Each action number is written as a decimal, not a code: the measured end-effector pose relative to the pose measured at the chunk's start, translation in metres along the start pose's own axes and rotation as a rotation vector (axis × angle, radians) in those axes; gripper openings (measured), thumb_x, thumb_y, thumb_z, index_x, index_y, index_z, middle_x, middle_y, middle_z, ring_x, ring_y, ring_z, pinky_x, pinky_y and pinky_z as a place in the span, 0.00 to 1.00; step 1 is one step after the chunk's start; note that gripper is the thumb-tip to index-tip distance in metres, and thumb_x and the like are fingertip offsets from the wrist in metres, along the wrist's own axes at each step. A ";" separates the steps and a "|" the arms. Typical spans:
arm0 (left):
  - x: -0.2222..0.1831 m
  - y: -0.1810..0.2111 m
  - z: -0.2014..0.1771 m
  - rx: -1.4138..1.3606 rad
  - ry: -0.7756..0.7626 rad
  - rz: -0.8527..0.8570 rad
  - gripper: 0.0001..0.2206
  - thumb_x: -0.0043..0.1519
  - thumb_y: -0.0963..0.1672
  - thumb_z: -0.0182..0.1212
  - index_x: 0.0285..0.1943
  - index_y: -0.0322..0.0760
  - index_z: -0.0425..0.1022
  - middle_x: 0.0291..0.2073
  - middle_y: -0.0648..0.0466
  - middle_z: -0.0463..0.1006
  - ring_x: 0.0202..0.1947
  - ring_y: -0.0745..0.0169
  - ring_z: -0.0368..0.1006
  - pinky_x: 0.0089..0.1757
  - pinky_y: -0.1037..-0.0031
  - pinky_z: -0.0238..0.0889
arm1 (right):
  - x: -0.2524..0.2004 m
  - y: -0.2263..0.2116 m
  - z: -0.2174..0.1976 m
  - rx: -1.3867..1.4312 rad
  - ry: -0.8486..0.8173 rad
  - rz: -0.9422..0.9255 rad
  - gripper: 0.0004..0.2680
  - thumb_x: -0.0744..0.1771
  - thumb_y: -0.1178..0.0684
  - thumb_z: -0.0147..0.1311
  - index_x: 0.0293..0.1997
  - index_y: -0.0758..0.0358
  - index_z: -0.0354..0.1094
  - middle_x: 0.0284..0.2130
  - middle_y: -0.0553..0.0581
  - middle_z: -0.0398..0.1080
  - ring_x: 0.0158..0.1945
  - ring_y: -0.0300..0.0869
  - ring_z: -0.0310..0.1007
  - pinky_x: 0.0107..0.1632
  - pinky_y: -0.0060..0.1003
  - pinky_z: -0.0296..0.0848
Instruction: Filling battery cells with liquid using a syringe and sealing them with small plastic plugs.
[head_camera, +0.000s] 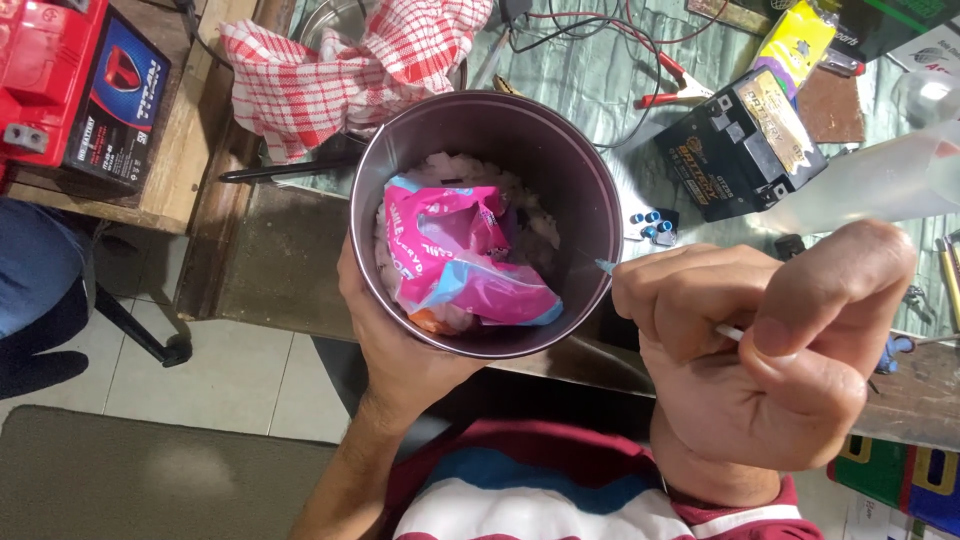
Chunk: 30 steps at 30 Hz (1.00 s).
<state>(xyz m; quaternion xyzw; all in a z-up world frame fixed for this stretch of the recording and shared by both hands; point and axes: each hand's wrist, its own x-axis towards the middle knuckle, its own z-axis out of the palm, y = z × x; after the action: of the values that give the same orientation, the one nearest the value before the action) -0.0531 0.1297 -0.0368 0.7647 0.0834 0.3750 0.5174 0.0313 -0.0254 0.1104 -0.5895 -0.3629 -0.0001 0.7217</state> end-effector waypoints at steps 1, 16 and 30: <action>0.001 0.000 0.000 0.000 0.000 0.001 0.62 0.39 0.49 0.89 0.78 0.31 0.43 0.72 0.36 0.58 0.74 0.41 0.63 0.72 0.55 0.63 | 0.000 0.000 0.000 0.000 0.000 -0.001 0.05 0.64 0.54 0.31 0.39 0.53 0.40 0.16 0.56 0.33 0.22 0.41 0.25 0.29 0.42 0.37; 0.002 -0.002 0.001 0.028 0.028 0.052 0.62 0.39 0.51 0.89 0.77 0.28 0.44 0.72 0.34 0.59 0.74 0.38 0.64 0.72 0.54 0.62 | -0.010 0.030 -0.014 0.032 0.089 0.017 0.11 0.74 0.48 0.33 0.36 0.55 0.57 0.24 0.50 0.51 0.26 0.40 0.49 0.32 0.36 0.61; 0.002 -0.001 0.002 0.045 0.019 0.021 0.61 0.39 0.48 0.89 0.77 0.28 0.43 0.72 0.35 0.59 0.73 0.40 0.64 0.72 0.55 0.63 | -0.019 0.033 -0.008 0.074 0.164 0.142 0.17 0.75 0.35 0.32 0.47 0.55 0.62 0.29 0.51 0.61 0.33 0.39 0.59 0.46 0.35 0.64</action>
<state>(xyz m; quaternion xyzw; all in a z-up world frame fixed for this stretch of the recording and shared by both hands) -0.0503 0.1294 -0.0373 0.7733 0.0887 0.3859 0.4952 0.0353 -0.0299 0.0717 -0.5846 -0.2600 0.0162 0.7684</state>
